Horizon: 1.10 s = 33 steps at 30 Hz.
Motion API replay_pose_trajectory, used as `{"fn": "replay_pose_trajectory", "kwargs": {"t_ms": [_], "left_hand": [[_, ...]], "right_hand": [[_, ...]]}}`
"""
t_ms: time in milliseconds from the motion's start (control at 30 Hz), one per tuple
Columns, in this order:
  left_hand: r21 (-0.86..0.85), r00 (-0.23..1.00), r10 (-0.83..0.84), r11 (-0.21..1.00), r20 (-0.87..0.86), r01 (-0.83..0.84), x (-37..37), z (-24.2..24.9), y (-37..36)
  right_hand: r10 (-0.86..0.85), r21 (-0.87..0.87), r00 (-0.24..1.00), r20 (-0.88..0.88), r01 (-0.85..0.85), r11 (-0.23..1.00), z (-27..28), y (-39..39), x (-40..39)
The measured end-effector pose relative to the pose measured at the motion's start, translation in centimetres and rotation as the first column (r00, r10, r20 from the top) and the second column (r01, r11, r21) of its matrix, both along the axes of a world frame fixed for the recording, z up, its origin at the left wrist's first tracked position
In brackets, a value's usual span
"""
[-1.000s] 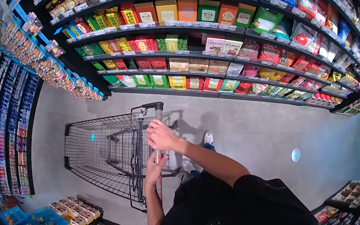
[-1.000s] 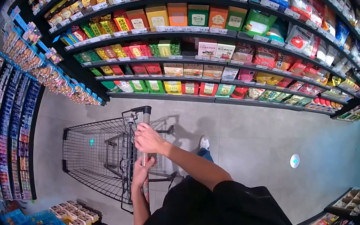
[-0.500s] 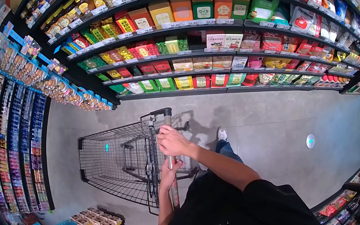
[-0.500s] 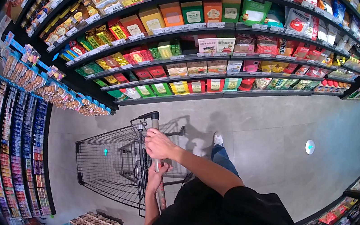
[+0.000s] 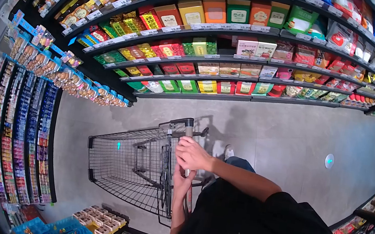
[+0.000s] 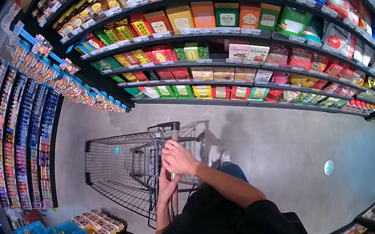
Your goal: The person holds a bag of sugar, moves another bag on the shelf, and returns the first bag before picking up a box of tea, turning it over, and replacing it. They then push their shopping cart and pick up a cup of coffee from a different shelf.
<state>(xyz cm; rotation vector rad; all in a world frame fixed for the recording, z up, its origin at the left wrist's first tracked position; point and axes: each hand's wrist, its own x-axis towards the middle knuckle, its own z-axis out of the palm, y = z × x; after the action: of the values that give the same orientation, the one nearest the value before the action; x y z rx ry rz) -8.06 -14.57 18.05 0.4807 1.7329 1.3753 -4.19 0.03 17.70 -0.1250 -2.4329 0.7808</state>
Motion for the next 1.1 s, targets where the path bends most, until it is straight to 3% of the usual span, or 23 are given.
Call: {"fn": "replay_pose_trajectory", "kwargs": {"t_ms": [33,133,167,233,267,367,433,500,633,733,867,933,967,1100], "left_hand": [[0.0,1.0,0.012,1.0,-0.003,-0.012,-0.2,-0.1,0.4],[-0.053,0.946,0.028,0.997,-0.324,-0.047,-0.1,0.6,2.3],[-0.058,0.943,0.033,0.997,-0.331,-0.055,0.0,-0.1,2.3],[-0.072,0.822,-0.007,0.997,-0.569,-0.042,-0.3,-1.6,2.3],[-0.071,0.792,-0.014,0.997,-0.611,-0.036,-0.5,-1.7,2.3],[0.015,0.852,-0.051,0.998,-0.521,0.069,-1.7,-3.1,2.2],[-0.086,0.914,-0.043,0.996,-0.403,0.009,-1.9,-3.7,2.3],[-0.166,0.917,-0.091,0.986,-0.389,0.028,-2.1,-2.9,2.8],[-0.316,0.896,-0.147,0.949,-0.418,0.008,-2.4,-1.9,3.3],[-0.254,0.923,-0.149,0.965,-0.354,0.058,-2.0,-0.5,4.1],[-0.305,0.91,-0.185,0.95,-0.371,0.069,-2.0,-0.2,4.4],[-0.447,0.793,-0.256,0.894,-0.553,-0.022,-2.1,-0.6,4.4],[-0.455,0.792,-0.27,0.89,-0.548,-0.011,-2.1,-0.7,4.3],[-0.48,0.783,-0.216,0.869,-0.583,-0.117,-1.7,0.8,5.4]], "right_hand": [[0.012,0.0,1.0,-0.003,-0.012,1.0,0.0,0.1,-0.1],[0.051,-0.007,0.998,-0.036,-0.051,0.999,0.0,0.5,-0.3],[0.058,-0.011,0.997,-0.043,-0.058,0.998,-0.1,0.5,-0.5],[0.06,0.022,0.998,0.002,-0.06,0.998,0.0,0.9,-0.8],[0.114,0.018,0.985,0.126,-0.117,0.993,0.3,1.3,-0.7],[0.215,-0.059,0.976,0.044,-0.212,0.976,-0.9,1.9,-1.5],[0.244,-0.118,0.961,0.127,-0.23,0.966,0.2,3.4,-1.5],[0.089,-0.078,0.995,-0.046,-0.092,0.993,0.6,4.7,-1.9],[0.122,-0.008,0.992,0.038,-0.122,0.993,-1.0,6.6,-2.1],[0.122,-0.035,0.993,0.006,-0.121,0.992,-1.3,6.5,-2.0],[0.155,-0.032,0.987,0.05,-0.154,0.988,-1.1,6.9,-1.8],[0.146,-0.037,0.988,0.039,-0.145,0.989,-1.3,7.1,-2.0],[0.152,-0.039,0.988,0.029,-0.151,0.988,-1.5,7.0,-2.1],[0.129,-0.041,0.991,0.025,-0.128,0.991,-1.5,7.0,-2.5]]}}
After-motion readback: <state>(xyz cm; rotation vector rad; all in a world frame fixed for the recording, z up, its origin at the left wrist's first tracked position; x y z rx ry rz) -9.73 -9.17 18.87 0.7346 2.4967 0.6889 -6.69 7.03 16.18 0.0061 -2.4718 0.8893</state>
